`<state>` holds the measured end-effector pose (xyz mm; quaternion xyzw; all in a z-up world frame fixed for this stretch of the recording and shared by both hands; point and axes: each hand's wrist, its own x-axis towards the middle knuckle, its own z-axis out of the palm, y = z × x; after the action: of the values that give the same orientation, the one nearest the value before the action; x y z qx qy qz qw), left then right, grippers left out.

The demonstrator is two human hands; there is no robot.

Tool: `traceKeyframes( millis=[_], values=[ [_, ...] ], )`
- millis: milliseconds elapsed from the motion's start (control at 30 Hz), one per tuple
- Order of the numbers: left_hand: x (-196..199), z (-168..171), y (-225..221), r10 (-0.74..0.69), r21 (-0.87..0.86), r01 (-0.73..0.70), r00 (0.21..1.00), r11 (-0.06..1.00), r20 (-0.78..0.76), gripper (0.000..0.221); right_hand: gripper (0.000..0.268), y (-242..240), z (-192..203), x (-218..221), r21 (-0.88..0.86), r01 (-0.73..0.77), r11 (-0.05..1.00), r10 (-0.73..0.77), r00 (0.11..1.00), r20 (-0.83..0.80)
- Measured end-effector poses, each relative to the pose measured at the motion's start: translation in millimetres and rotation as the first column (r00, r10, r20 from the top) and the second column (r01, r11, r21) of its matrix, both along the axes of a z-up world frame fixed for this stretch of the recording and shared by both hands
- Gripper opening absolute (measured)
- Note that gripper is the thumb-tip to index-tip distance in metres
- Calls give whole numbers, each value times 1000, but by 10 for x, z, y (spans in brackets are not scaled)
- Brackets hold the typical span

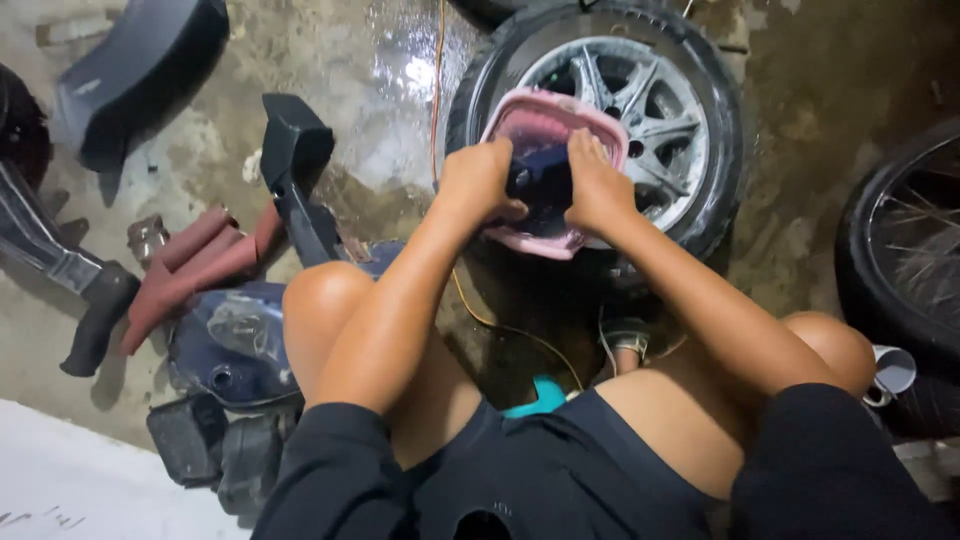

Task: The person scrubs a dark motorcycle part with a cloth in a pink basin of water, then scrubs a large knife with the same cloth. The person continues scrubbing the motorcycle part in the basin.

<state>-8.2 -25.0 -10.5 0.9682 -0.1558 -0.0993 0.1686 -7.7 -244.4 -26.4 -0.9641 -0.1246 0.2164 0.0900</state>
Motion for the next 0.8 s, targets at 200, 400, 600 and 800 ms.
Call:
traceKeyframes(
  millis=[200,400,600,800],
  values=[
    [43,-95,12,19,-23,-19,1000,1000,-2,79,113,326,550,-322,64,-94,994,92,995,32],
    [29,-128,-37,5,-15,-5,1000,1000,3,77,126,485,626,-453,109,-191,976,188,982,32],
    [31,-37,-61,13,3,-13,999,1000,-38,78,115,143,60,-243,-4,-196,981,192,958,214],
    [8,-9,-34,25,-7,-25,999,1000,-30,76,93,-162,-501,10,-109,-139,984,171,901,399]
  ],
)
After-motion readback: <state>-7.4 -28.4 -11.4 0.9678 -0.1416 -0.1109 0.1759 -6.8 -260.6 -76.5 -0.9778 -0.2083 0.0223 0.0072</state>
